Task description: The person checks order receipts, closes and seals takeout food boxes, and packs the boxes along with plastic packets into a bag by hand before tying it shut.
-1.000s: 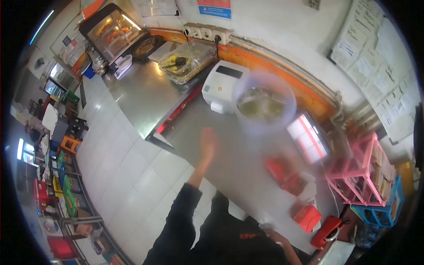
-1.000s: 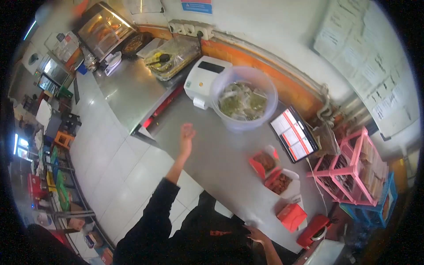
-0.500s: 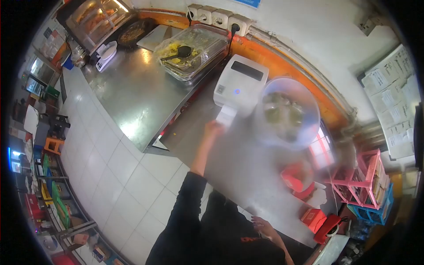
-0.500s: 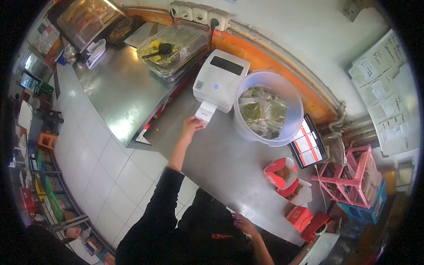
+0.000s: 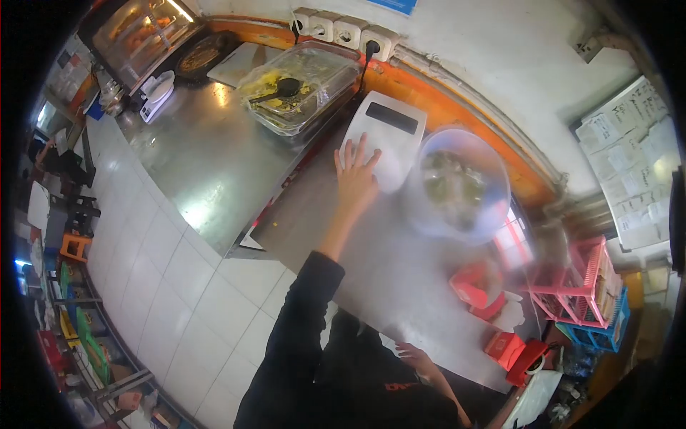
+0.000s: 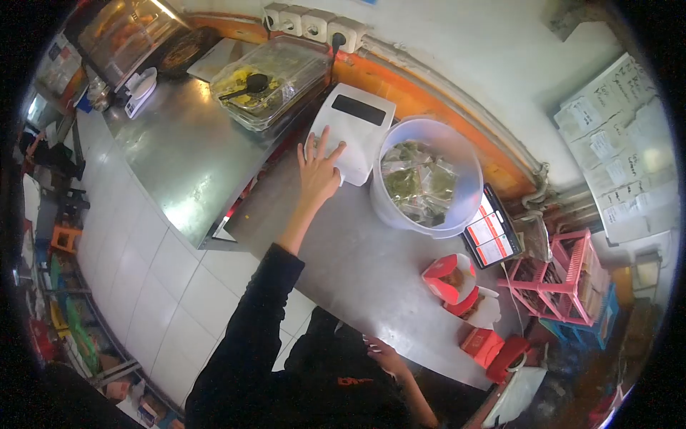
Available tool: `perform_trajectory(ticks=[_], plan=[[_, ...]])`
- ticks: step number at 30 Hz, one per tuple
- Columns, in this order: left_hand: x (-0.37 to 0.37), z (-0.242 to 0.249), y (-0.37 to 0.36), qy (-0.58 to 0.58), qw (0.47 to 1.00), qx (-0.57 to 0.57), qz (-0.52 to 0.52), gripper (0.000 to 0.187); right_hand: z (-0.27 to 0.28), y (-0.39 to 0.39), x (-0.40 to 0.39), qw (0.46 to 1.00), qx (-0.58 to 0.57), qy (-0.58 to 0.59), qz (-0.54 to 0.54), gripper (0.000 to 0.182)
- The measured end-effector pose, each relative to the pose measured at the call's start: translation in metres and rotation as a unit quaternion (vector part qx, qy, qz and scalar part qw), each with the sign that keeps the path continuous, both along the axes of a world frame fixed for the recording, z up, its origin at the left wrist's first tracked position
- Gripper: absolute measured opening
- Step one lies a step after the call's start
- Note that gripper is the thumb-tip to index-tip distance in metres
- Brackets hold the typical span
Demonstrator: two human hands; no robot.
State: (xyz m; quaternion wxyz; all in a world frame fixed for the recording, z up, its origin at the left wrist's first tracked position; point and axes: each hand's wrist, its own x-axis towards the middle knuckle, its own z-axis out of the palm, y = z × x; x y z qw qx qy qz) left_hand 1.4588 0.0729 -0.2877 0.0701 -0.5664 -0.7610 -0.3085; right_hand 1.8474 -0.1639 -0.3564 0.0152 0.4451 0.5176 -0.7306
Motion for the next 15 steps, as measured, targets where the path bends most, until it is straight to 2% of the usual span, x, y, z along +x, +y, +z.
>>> perform_trajectory(ticks=[2,4,8,10,11,13,14,15], plan=[[0.0,-0.011,0.012,0.017,0.999,-0.026,-0.02,0.057,0.014,0.0,-0.006,1.0,0.003,-0.022,-0.019,0.046],[-0.002,-0.018,0.01,-0.049,0.999,-0.003,0.023,0.051,0.006,-0.006,0.001,0.999,0.021,-0.021,-0.029,0.046],[-0.004,-0.021,0.005,-0.069,0.997,0.024,0.023,0.057,-0.001,-0.008,0.006,0.998,0.037,0.011,-0.047,0.044],[-0.005,-0.026,-0.008,-0.144,0.984,0.087,0.064,0.055,0.005,-0.006,0.001,0.998,0.025,-0.003,-0.057,0.044],[-0.005,-0.036,-0.019,-0.143,0.984,0.085,0.064,0.055,0.008,-0.006,-0.004,0.998,0.011,-0.017,-0.065,0.043],[-0.008,-0.074,-0.035,-0.343,0.911,0.205,0.105,0.051,0.011,-0.003,-0.01,0.998,0.014,-0.02,-0.06,0.042],[-0.009,-0.083,-0.04,-0.342,0.911,0.204,0.104,0.051,0.011,-0.001,-0.013,0.998,0.018,-0.025,-0.055,0.042],[-0.009,-0.091,-0.044,-0.391,0.894,0.199,0.095,0.045,0.011,0.0,-0.015,0.998,0.016,-0.026,-0.056,0.042]])
